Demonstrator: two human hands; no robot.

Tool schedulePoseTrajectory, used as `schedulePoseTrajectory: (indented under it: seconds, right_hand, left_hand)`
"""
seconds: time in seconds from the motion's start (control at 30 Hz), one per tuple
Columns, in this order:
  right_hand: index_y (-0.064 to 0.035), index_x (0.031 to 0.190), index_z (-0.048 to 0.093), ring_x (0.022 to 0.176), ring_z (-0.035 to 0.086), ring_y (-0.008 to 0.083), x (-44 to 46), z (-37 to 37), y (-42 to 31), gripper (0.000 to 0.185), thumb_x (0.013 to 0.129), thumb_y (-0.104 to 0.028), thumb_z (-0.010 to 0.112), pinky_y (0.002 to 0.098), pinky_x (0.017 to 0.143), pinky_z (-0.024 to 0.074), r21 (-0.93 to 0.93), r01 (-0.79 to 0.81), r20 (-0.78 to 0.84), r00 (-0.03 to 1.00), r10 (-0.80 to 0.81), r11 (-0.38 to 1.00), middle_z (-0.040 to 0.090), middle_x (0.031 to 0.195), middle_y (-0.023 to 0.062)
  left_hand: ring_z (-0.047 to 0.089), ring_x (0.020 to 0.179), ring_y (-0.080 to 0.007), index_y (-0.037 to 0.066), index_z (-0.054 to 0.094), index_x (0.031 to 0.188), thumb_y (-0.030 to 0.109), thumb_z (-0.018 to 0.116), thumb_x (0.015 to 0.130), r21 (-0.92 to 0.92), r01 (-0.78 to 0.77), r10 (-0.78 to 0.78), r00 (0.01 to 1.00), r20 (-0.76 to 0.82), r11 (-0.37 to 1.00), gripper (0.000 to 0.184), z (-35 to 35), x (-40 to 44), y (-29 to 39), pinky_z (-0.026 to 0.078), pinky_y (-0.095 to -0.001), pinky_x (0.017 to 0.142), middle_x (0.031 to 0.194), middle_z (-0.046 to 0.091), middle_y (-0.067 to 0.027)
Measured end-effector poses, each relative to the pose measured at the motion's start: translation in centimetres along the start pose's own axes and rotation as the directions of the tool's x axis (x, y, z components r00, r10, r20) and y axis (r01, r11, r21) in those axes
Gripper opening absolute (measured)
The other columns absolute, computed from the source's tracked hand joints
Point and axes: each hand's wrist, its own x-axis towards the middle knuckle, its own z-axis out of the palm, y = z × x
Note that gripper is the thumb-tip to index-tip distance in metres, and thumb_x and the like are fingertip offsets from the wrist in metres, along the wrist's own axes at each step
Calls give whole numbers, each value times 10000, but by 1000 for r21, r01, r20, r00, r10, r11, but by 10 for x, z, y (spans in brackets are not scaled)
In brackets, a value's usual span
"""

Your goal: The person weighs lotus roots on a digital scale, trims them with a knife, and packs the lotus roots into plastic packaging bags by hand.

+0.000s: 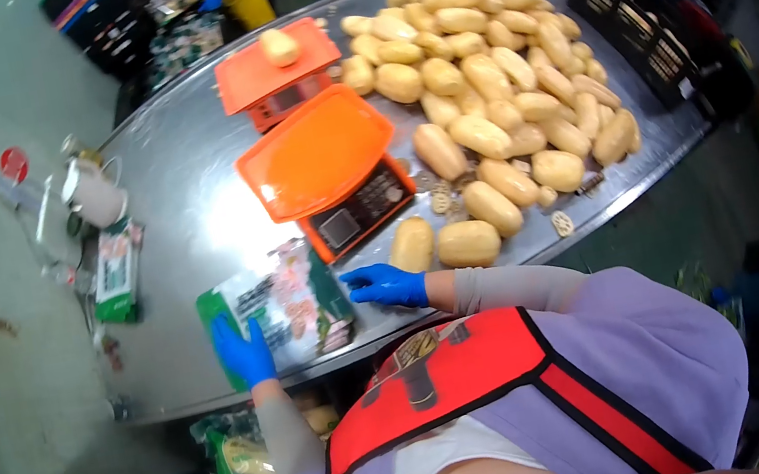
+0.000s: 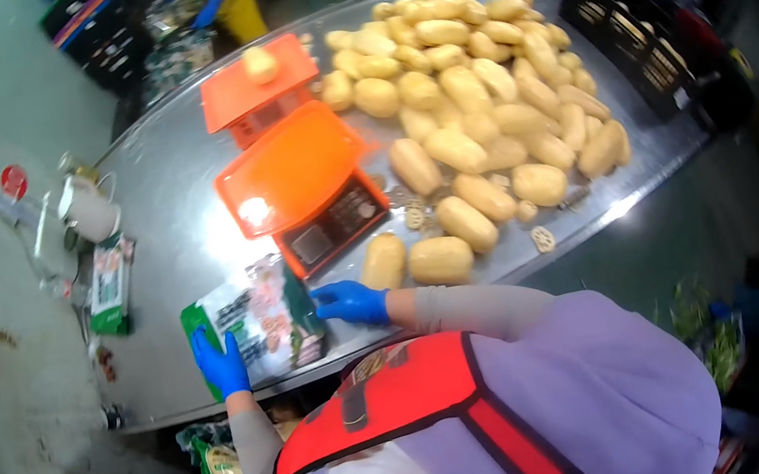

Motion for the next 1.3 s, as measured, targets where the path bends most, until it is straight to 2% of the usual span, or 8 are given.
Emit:
schedulePoseTrajectory:
  seconds: [0.1, 0.33, 0.47, 0.67, 0.87, 0.93, 1.13, 1.3]
  right_hand:
    - [-17, 1278, 465, 1129, 519, 253, -25, -20, -16, 535, 849, -319, 571, 341, 969, 388, -35, 86, -17, 996, -87, 996, 548, 1208, 189]
    - [-22, 1192, 543, 1025, 564, 190, -91, -123, -34, 368, 879, -215, 552, 305, 904, 435, -127, 206, -382, 892, -240, 970, 602, 1114, 126]
    - [8, 1179, 543, 977, 553, 124, -139, -217, -30, 327, 872, -100, 563, 262, 870, 446, -328, 203, -672, 636, -379, 923, 604, 1080, 67]
    - [5, 1151, 572, 858, 544, 106, -166, -336, -34, 330, 846, -118, 604, 241, 788, 456, -229, 186, -858, 425, -288, 955, 605, 975, 35]
    - [-35, 1254, 486, 1048, 537, 236, -108, -384, -32, 582, 769, -284, 691, 323, 906, 423, -381, -105, -787, 558, -263, 919, 570, 1125, 142]
    - [-52, 1298, 438, 1115, 503, 269, -84, -393, -27, 696, 731, -343, 719, 349, 971, 382, -686, -390, -708, 553, -439, 614, 521, 1212, 169]
    - [-22, 1354, 324, 1192, 443, 338, -32, -449, -48, 869, 697, -432, 718, 383, 990, 368, -651, -242, -725, 477, -497, 719, 453, 1282, 228]
    - [4, 1373, 252, 1223, 422, 306, 9, -475, -53, 1009, 629, -455, 754, 363, 996, 378, -417, -272, -829, 505, -240, 867, 410, 1324, 225]
  left_hand:
    - [517, 1062, -320, -6, 524, 1147, 201, 682, 745, -292, -47, 76, 993, 86, 955, 479, 19, -13, 41, 396, -395, 913, 1124, 558, -181]
    - [556, 897, -311, 62, 608, 882, 179, 669, 734, -193, 3, 51, 960, 275, 981, 198, 63, -33, 69, 435, -394, 795, 912, 615, -122]
    - [573, 771, -287, 37, 622, 844, 160, 681, 737, -168, -98, 133, 968, 215, 981, 174, 67, -34, 64, 455, -374, 705, 852, 601, -133]
    - [557, 788, -319, 35, 600, 814, 123, 665, 726, -206, -22, 69, 972, 225, 978, 140, 57, -34, 78, 443, -402, 707, 815, 585, -142]
    - [568, 804, -295, 20, 594, 848, 84, 638, 751, -219, 20, 17, 986, 164, 976, 124, 54, -41, 91, 452, -372, 743, 871, 596, -142]
    - [573, 828, -288, 9, 597, 880, 86, 635, 761, -214, 65, -21, 980, 199, 975, 146, 53, -43, 95, 452, -364, 770, 904, 601, -145]
    - [570, 819, -286, -11, 592, 894, 67, 620, 770, -203, 46, -26, 995, 100, 978, 149, 60, -50, 94, 451, -356, 768, 881, 593, -141]
    - [583, 809, -275, -24, 606, 881, 52, 619, 773, -230, 174, -144, 980, 139, 958, 133, 63, -51, 89, 457, -339, 758, 884, 602, -140]
